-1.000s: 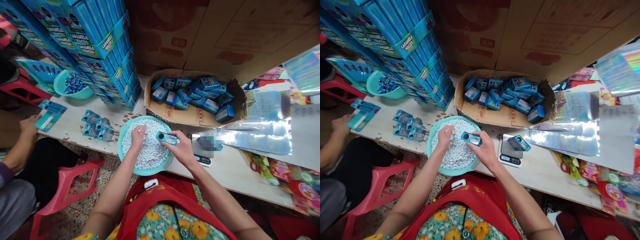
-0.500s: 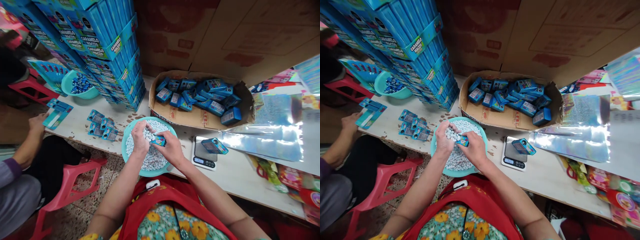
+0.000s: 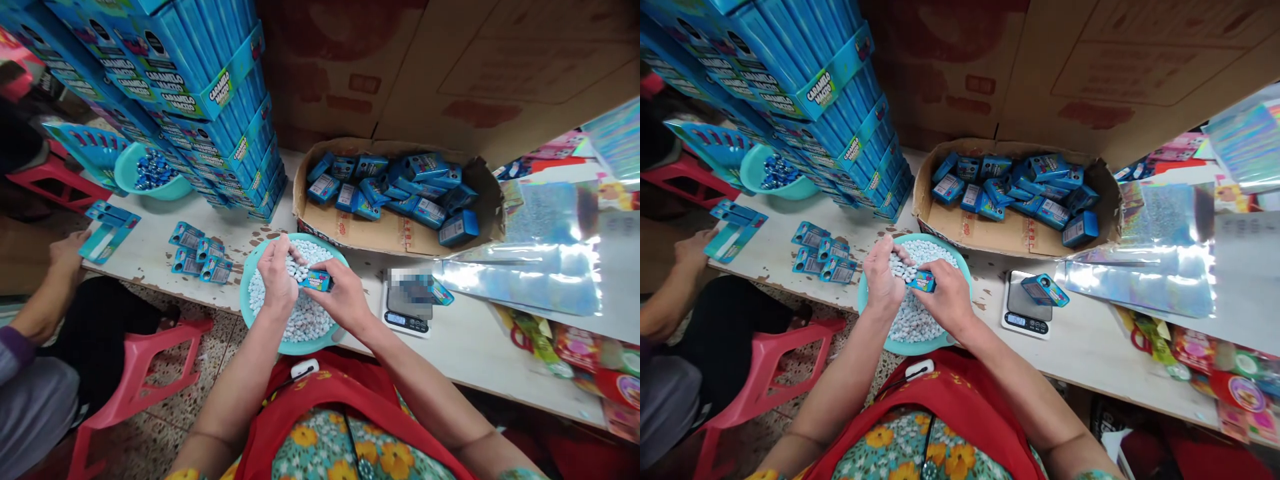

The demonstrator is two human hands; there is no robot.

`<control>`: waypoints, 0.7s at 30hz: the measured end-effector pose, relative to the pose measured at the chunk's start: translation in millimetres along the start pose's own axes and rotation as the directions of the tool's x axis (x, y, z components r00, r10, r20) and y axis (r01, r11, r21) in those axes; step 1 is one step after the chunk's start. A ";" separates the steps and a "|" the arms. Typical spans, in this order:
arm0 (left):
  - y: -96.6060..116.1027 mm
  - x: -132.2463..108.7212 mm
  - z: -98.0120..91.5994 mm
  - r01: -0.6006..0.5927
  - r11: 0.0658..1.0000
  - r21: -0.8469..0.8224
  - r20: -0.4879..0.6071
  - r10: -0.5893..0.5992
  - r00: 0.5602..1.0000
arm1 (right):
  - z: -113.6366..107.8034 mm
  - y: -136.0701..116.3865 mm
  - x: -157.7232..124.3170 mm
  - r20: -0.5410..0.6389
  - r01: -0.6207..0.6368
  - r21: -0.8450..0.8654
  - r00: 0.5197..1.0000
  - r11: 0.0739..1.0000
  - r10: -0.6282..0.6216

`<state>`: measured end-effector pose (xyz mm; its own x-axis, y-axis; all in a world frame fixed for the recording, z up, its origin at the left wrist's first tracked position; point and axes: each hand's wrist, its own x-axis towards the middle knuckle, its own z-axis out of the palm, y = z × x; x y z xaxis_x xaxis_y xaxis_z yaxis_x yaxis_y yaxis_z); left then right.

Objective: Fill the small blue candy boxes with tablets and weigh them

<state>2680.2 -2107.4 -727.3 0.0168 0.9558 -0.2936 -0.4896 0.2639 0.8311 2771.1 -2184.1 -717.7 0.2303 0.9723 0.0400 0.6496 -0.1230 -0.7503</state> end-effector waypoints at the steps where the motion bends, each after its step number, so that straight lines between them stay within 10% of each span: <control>1: 1.2 -0.4 0.5 -0.015 1.000 0.014 -0.001 0.015 1.000 | -0.6 -0.7 -0.1 -0.002 -0.002 0.008 1.000 1.000 0.002; 21: -4.9 -4.1 -0.3 -0.147 0.982 0.119 0.017 0.146 0.989 | 4.6 1.2 0.2 -0.011 0.022 -0.009 1.000 1.000 -0.022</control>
<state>2682.2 -2112.6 -730.3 -0.0402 0.9862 -0.1609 -0.3797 0.1338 0.9154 2768.6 -2183.2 -721.6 0.2234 0.9726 0.0639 0.6607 -0.1029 -0.7435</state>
